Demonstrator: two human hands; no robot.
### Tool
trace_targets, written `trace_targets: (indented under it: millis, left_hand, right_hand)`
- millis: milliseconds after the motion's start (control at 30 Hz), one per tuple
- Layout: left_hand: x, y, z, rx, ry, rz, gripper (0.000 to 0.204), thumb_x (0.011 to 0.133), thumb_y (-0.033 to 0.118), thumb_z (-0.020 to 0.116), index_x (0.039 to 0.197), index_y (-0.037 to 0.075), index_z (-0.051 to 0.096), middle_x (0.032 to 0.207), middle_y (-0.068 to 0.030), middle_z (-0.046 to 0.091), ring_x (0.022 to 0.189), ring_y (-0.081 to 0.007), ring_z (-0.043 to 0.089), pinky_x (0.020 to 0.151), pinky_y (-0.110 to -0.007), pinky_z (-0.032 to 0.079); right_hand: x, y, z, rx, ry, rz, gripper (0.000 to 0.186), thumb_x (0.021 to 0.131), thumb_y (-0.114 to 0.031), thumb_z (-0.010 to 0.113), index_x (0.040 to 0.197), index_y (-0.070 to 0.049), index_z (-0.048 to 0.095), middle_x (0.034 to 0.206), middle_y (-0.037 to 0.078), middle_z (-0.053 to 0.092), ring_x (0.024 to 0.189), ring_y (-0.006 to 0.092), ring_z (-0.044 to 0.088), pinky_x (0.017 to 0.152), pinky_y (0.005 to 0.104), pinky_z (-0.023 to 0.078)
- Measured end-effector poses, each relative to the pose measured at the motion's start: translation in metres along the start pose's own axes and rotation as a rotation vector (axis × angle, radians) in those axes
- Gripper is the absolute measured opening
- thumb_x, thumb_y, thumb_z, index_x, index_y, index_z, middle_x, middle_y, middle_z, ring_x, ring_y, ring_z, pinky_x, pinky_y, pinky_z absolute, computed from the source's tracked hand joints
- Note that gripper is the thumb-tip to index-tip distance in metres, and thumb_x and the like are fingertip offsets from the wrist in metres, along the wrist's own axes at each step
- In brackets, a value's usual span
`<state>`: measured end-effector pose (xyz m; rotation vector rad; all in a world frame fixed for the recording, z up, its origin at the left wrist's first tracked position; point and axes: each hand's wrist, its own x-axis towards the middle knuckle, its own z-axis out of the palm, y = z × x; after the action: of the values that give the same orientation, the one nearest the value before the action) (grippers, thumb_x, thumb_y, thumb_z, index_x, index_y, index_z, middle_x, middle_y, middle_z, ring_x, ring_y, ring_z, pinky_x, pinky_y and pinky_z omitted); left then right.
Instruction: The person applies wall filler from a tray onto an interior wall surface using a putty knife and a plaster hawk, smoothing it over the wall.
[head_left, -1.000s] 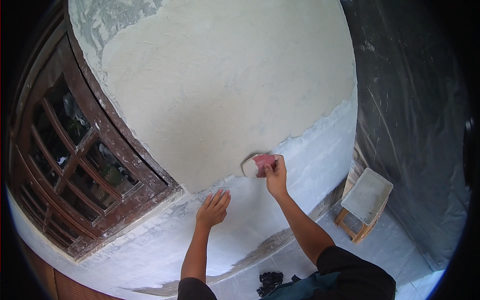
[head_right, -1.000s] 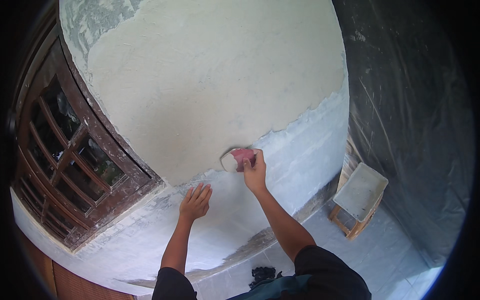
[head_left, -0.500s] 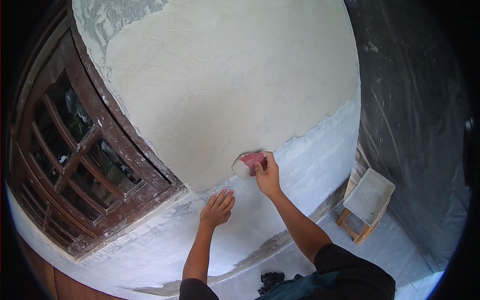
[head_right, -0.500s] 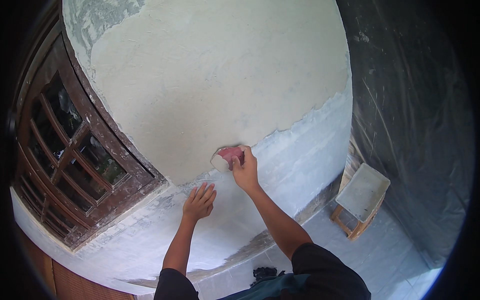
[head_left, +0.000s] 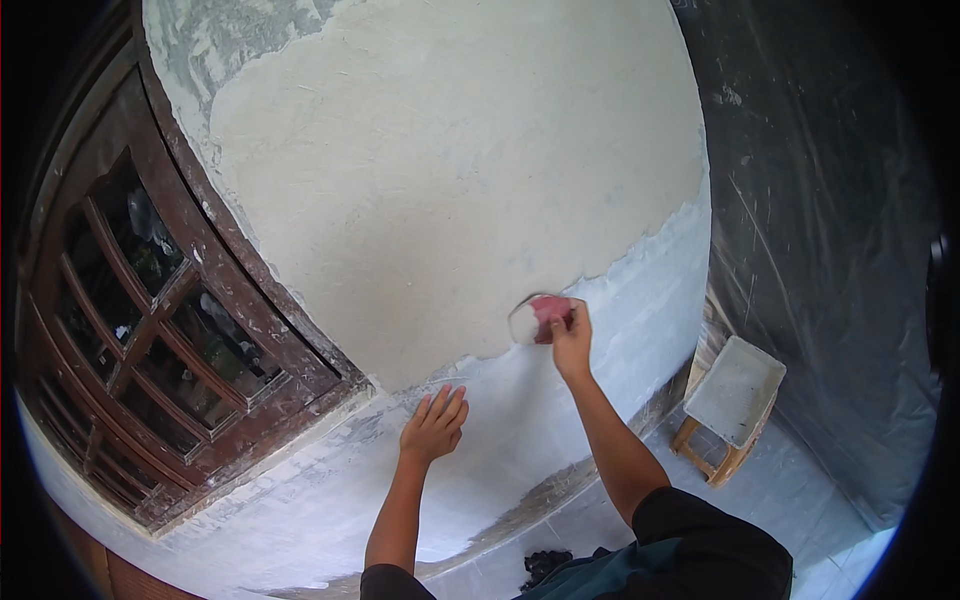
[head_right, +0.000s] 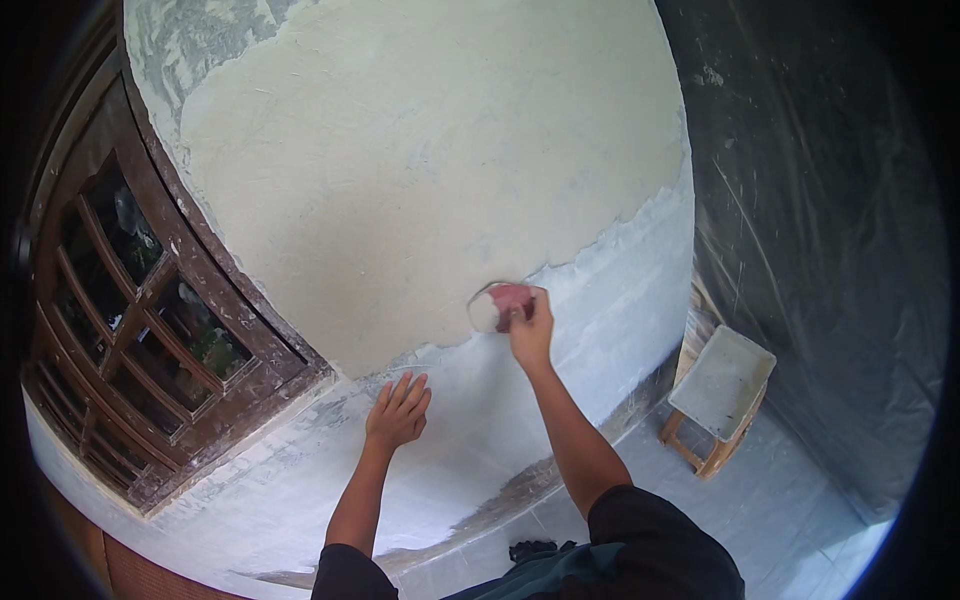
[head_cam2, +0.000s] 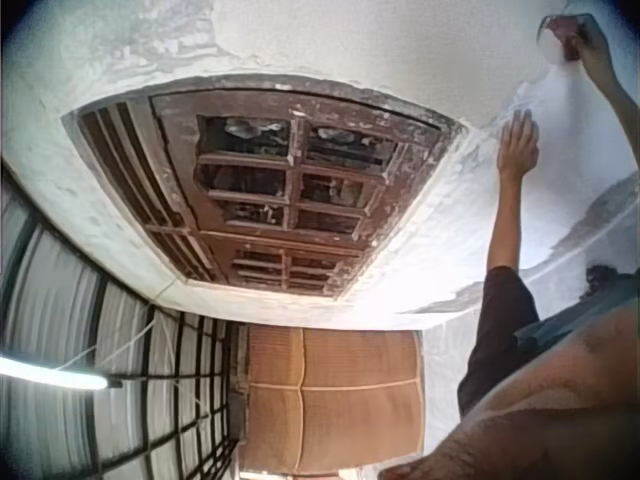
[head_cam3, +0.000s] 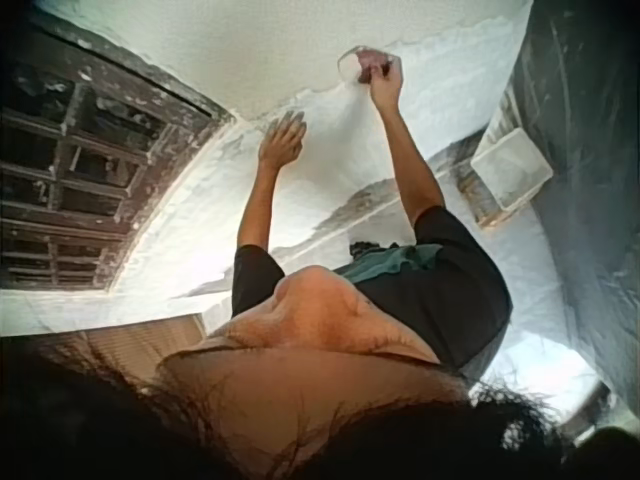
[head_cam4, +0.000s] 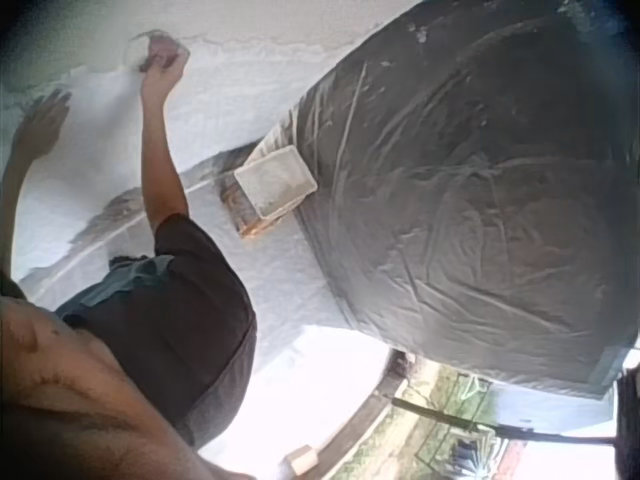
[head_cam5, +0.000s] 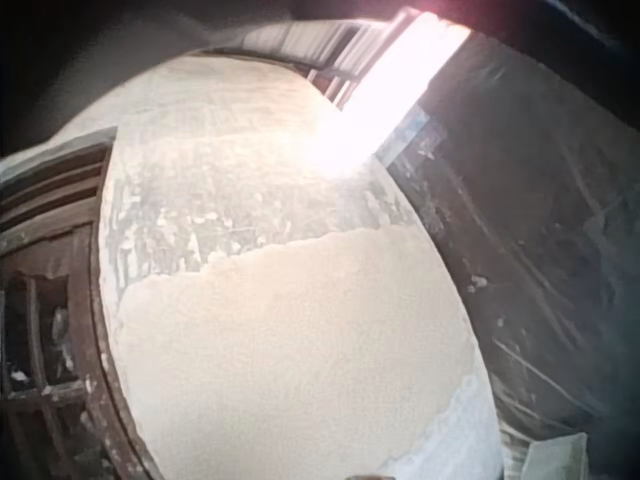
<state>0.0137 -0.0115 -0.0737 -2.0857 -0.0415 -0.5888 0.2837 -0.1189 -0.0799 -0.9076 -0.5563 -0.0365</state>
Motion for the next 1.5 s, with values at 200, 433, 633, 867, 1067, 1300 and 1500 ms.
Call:
trace_targets:
  millis: [200, 433, 633, 867, 1067, 1300, 1500]
  left_hand:
    - [-0.005, 0.000, 0.001, 0.040, -0.030, -0.001, 0.040, 0.078, 0.033, 0.051, 0.116, 0.020, 0.052, 0.143, 0.0020, 0.041, 0.134, -0.0180, 0.035, 0.112, -0.042, 0.019]
    - [-0.002, 0.000, 0.000, 0.023, -0.033, 0.004, 0.037, 0.080, 0.032, 0.049, 0.115, 0.019, 0.052, 0.143, 0.0015, 0.041, 0.134, -0.0187, 0.035, 0.112, -0.042, 0.019]
    - [-0.002, 0.000, 0.004, 0.016, 0.002, 0.004, 0.035, 0.079, 0.029, 0.049, 0.113, 0.018, 0.053, 0.142, -0.0001, 0.043, 0.133, -0.0201, 0.037, 0.111, -0.044, 0.020]
    - [-0.001, 0.000, 0.002, 0.034, -0.014, -0.004, 0.037, 0.079, 0.030, 0.049, 0.114, 0.019, 0.052, 0.143, 0.0013, 0.041, 0.134, -0.0184, 0.035, 0.111, -0.043, 0.019]
    - [-0.006, 0.000, 0.005, 0.023, -0.031, -0.002, 0.038, 0.079, 0.031, 0.049, 0.115, 0.019, 0.052, 0.144, 0.0015, 0.040, 0.134, -0.0184, 0.036, 0.111, -0.042, 0.020]
    - [-0.003, 0.001, 0.003, 0.028, -0.012, -0.006, 0.038, 0.079, 0.031, 0.049, 0.114, 0.019, 0.052, 0.144, 0.0015, 0.041, 0.135, -0.0184, 0.035, 0.111, -0.042, 0.019]
    - [-0.003, 0.002, 0.004, -0.002, -0.007, 0.007, 0.036, 0.078, 0.027, 0.052, 0.113, 0.018, 0.052, 0.140, -0.0011, 0.045, 0.132, -0.0217, 0.039, 0.109, -0.044, 0.024]
  right_hand:
    - [-0.017, -0.036, 0.006, 0.248, -0.061, 0.162, 0.021, 0.088, 0.006, 0.048, 0.107, -0.002, 0.047, 0.097, 0.008, 0.056, 0.084, 0.0139, 0.057, 0.079, 0.0266, 0.047]
    - [-0.002, 0.002, 0.019, 0.075, 0.058, 0.076, 0.021, 0.085, 0.004, 0.054, 0.105, -0.001, 0.051, 0.095, 0.008, 0.058, 0.088, 0.0153, 0.055, 0.082, 0.0277, 0.044]
    - [-0.004, -0.008, -0.006, 0.223, 0.172, 0.130, 0.019, 0.086, 0.005, 0.051, 0.105, 0.000, 0.049, 0.098, 0.008, 0.057, 0.090, 0.0146, 0.055, 0.084, 0.0269, 0.043]
    - [-0.011, 0.010, 0.009, 0.115, 0.053, 0.144, 0.018, 0.087, 0.005, 0.051, 0.104, -0.001, 0.050, 0.098, 0.007, 0.058, 0.090, 0.0138, 0.055, 0.083, 0.0258, 0.043]
    - [-0.019, 0.005, -0.004, 0.213, 0.129, 0.211, 0.020, 0.086, 0.006, 0.051, 0.105, -0.001, 0.050, 0.099, 0.008, 0.058, 0.090, 0.0150, 0.056, 0.084, 0.0275, 0.043]
    - [-0.002, 0.018, -0.004, 0.142, 0.159, 0.211, 0.016, 0.087, 0.003, 0.051, 0.103, -0.001, 0.051, 0.096, 0.009, 0.059, 0.090, 0.0150, 0.055, 0.083, 0.0274, 0.043]
    - [-0.016, 0.004, -0.006, 0.158, 0.029, 0.201, 0.019, 0.086, 0.004, 0.051, 0.105, -0.001, 0.050, 0.100, 0.008, 0.057, 0.092, 0.0139, 0.054, 0.084, 0.0270, 0.042]
